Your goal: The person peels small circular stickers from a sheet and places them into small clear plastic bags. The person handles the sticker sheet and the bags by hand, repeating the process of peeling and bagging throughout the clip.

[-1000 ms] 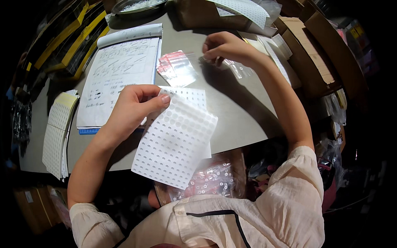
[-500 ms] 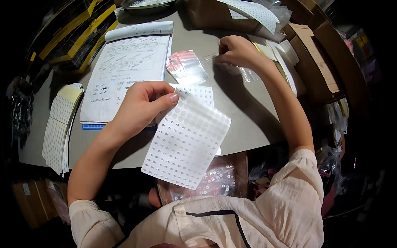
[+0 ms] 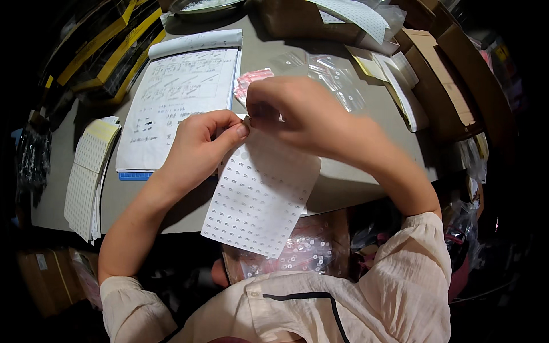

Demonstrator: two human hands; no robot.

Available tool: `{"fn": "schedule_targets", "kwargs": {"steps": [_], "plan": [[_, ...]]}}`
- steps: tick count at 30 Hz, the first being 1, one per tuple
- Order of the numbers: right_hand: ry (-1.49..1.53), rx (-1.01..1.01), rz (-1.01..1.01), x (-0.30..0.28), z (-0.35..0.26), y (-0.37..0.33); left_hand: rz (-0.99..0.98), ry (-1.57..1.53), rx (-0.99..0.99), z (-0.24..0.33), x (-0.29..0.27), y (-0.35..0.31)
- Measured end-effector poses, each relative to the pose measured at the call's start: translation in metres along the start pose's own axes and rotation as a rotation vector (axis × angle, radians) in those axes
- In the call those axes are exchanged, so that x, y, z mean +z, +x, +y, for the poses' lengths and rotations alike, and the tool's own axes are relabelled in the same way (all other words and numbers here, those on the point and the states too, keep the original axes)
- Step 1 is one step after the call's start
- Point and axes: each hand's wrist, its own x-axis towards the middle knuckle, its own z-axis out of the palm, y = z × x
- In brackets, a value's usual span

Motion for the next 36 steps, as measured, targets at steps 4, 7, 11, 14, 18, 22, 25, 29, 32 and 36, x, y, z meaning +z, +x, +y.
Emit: {"fn": "schedule_targets", "kwargs": {"steps": [4, 7, 11, 14, 18, 22, 25, 29, 32, 36], "plan": [[-0.083, -0.145, 0.047, 0.002, -0.009, -0.007, -0.061, -0.107, -0.118, -0.002, -0.002, 0.000], [0.093, -0.078, 0.154, -0.012, 0.011, -0.003, -0.057, -0.127, -0.122, -0.004, -0.003, -0.001], [0.193, 0.035, 0.234, -0.014, 0.065, 0.011, -0.062, -0.096, -0.118, 0.000, -0.002, 0.002], [0.049, 0.056, 0.068, -0.003, 0.078, 0.007, -0.053, -0.097, -0.102, -0.004, -0.001, 0.001], [-0.071, 0.037, 0.028, -0.007, 0.081, -0.010, -0.056, -0.068, -0.106, 0.001, -0.002, 0.000], [0.144, 0.256, -0.040, -0.031, 0.084, -0.027, -0.049, -0.034, -0.101, 0.001, -0.002, -0.001], [0.494, 0.391, 0.047, -0.039, 0.090, -0.031, -0.060, -0.067, -0.096, -0.002, -0.001, 0.001], [0.365, 0.559, 0.015, -0.045, 0.092, -0.016, -0.072, -0.116, -0.111, -0.004, -0.001, 0.000], [0.196, 0.623, -0.155, -0.035, 0.099, -0.012, -0.076, -0.099, -0.120, 0.000, -0.002, -0.001], [-0.314, 0.422, -0.105, -0.027, 0.104, -0.020, -0.068, -0.054, -0.076, 0.001, -0.001, 0.000]]}}
